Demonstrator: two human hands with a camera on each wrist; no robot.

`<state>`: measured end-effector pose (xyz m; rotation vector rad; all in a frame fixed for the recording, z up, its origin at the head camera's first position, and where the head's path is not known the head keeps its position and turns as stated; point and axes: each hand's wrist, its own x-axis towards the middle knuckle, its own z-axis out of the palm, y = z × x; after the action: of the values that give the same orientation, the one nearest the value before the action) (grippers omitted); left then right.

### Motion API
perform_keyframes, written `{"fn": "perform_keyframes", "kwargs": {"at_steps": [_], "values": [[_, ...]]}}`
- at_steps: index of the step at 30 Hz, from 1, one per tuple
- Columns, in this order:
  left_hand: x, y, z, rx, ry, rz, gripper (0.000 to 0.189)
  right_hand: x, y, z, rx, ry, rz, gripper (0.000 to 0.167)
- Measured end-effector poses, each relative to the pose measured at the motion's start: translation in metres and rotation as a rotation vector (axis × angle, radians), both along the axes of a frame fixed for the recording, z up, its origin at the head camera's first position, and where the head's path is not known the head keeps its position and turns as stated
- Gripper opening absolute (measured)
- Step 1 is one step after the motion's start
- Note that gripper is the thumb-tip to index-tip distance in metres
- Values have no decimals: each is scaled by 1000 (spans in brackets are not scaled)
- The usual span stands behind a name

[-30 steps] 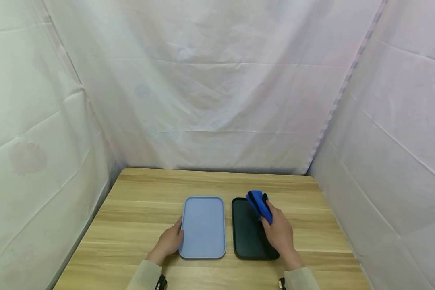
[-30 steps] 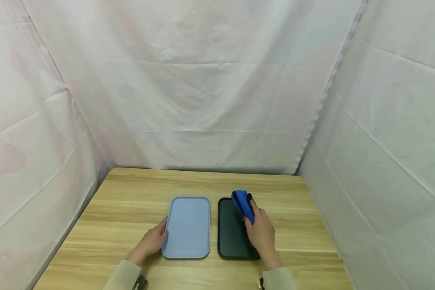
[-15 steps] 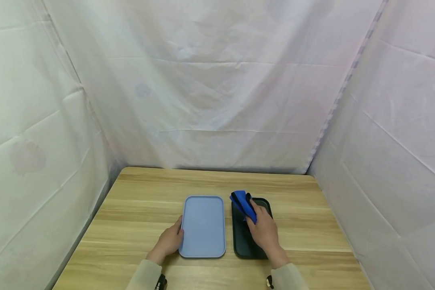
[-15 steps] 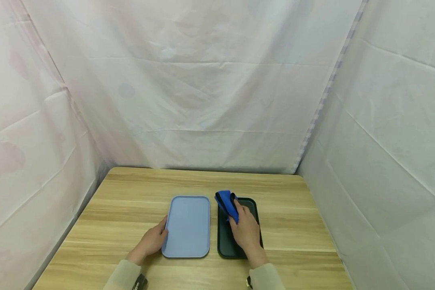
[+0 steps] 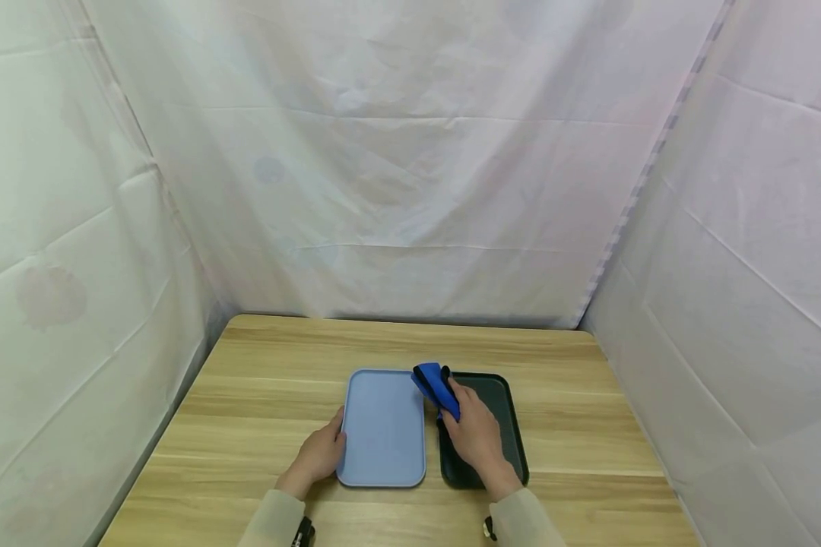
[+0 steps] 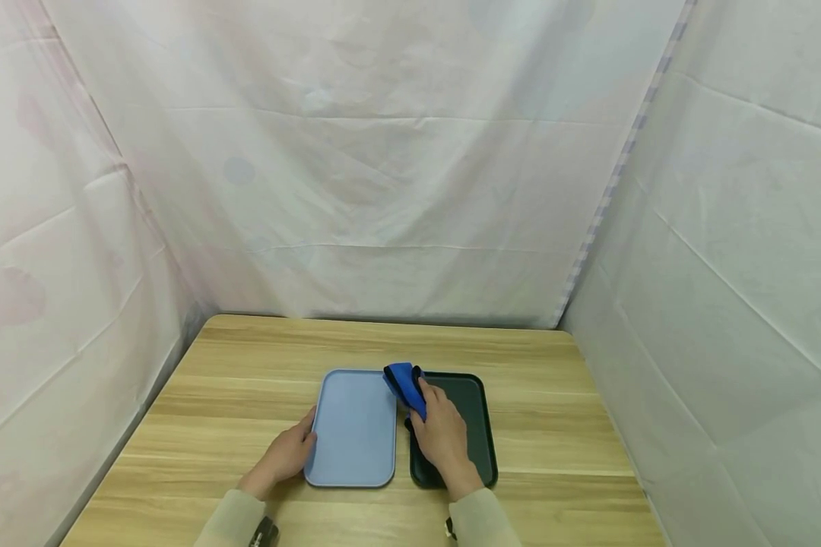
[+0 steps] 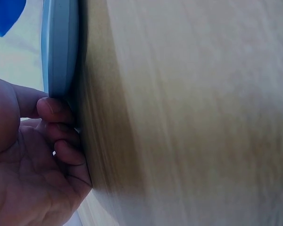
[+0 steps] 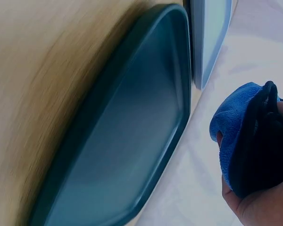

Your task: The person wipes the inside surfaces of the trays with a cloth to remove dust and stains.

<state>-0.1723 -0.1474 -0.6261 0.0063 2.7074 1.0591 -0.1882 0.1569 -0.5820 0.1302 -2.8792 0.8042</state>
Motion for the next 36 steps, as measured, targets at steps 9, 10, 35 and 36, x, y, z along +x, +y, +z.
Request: {"fn": "perform_keyframes", "kwargs": {"at_steps": [9,10,35,36], "values": [[-2,0,-4,-3,-19,19,55,-7,-25,-7,32,-16,46,61],[-2,0,-4,-5,-22,20,55,-7,-28,-8,37,-20,49,61],[0,1,1,-12,-4,-3,55,-28,-74,-27,174,-127,19,62],[0,0,1,-13,-4,-4,55,-29,-75,-27,177,-132,17,62]]}}
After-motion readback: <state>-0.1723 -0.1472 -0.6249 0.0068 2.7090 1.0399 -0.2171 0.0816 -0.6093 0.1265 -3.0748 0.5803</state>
